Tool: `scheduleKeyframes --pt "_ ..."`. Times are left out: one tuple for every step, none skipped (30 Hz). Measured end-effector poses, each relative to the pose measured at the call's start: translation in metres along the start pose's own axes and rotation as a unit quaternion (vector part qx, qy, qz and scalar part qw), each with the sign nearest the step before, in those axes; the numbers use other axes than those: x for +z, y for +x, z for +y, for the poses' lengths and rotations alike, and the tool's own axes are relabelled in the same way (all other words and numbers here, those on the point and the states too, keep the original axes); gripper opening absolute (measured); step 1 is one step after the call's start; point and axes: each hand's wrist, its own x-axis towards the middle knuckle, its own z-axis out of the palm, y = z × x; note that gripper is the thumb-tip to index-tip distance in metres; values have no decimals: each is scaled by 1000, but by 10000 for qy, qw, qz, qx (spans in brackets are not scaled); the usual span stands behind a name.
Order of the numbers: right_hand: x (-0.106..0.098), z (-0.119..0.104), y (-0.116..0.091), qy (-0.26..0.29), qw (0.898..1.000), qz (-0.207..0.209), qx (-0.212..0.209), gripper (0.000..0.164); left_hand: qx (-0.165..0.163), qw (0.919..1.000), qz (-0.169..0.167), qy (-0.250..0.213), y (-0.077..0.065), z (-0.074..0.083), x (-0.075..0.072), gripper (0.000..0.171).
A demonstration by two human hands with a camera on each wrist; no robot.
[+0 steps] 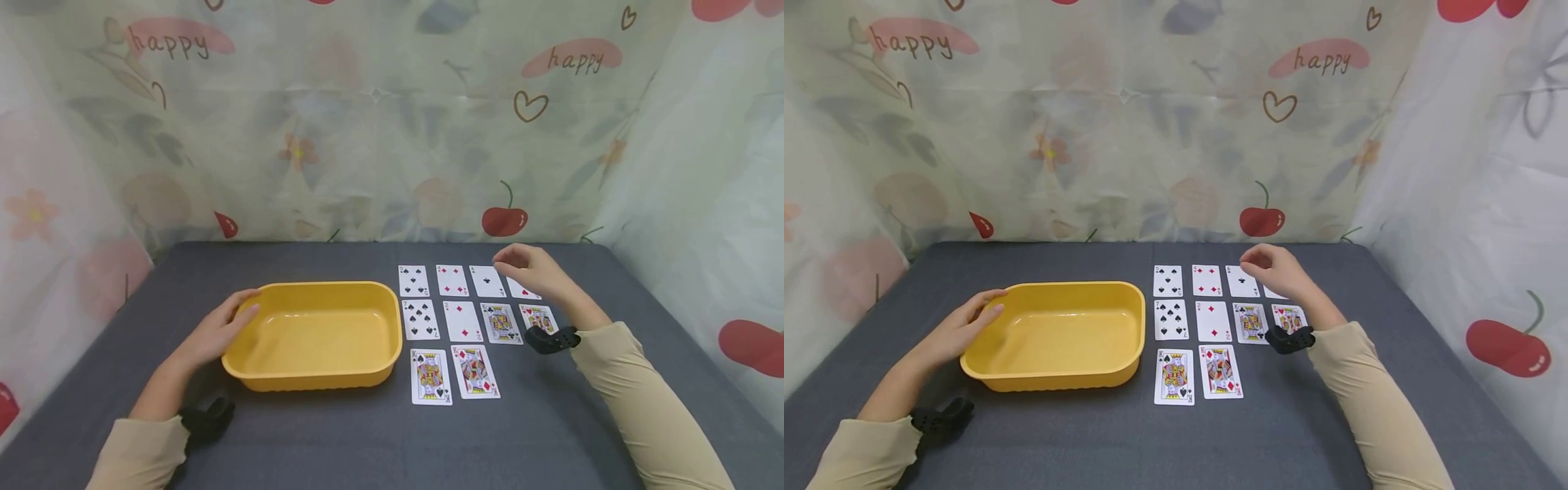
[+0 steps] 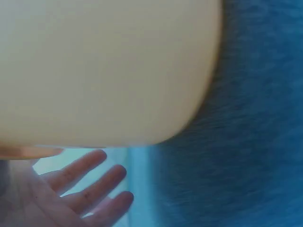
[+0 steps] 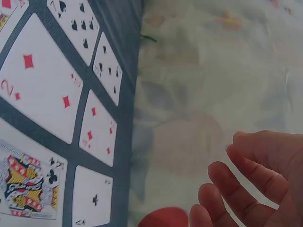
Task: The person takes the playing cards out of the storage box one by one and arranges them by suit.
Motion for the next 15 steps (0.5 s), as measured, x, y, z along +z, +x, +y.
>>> scheduleKeyframes --pt "0 -3 0 -9 10000 22 -72 31 38 9999 -5 104 0 2 -2 60" --pt "0 -7 0 -16 9999 41 -130 31 83 9998 -12 200 0 4 -4 60" --pt "-1 -10 1 -26 9998 66 -182 30 118 9994 -7 330 1 7 -6 60" --pt "-1 -13 1 -48 9997 93 -240 29 183 9988 9 444 1 11 -9 59" --pt "-1 -16 2 -65 9995 106 -286 28 226 9982 18 552 1 15 -12 59" --pt "-1 -18 2 -104 9993 123 -328 27 277 9976 22 632 2 20 -16 60" --pt "-2 -21 3 -142 9991 140 -362 27 330 9968 34 722 3 25 -19 60" --pt "-2 -24 3 -183 9989 156 -400 26 372 9960 38 815 4 31 -22 62" --pt "-3 -27 3 -219 9987 169 -427 26 422 9950 46 900 4 38 -25 62" --pt "-4 -30 4 -262 9983 174 -483 27 489 9942 52 956 5 44 -28 63" --pt "-4 -33 4 -308 9979 176 -542 27 540 9934 55 1010 6 52 -31 64" --pt "-5 -36 5 -361 9973 171 -613 27 605 9925 64 1062 7 59 -33 64" --pt "-5 -39 5 -416 9967 167 -683 28 679 9914 83 1118 8 66 -34 65" --pt "-5 -42 6 -472 9958 158 -763 29 751 9903 106 1168 9 72 -35 66" --pt "-5 -45 7 -534 9948 150 -849 30 819 9889 141 1230 9 79 -36 66"
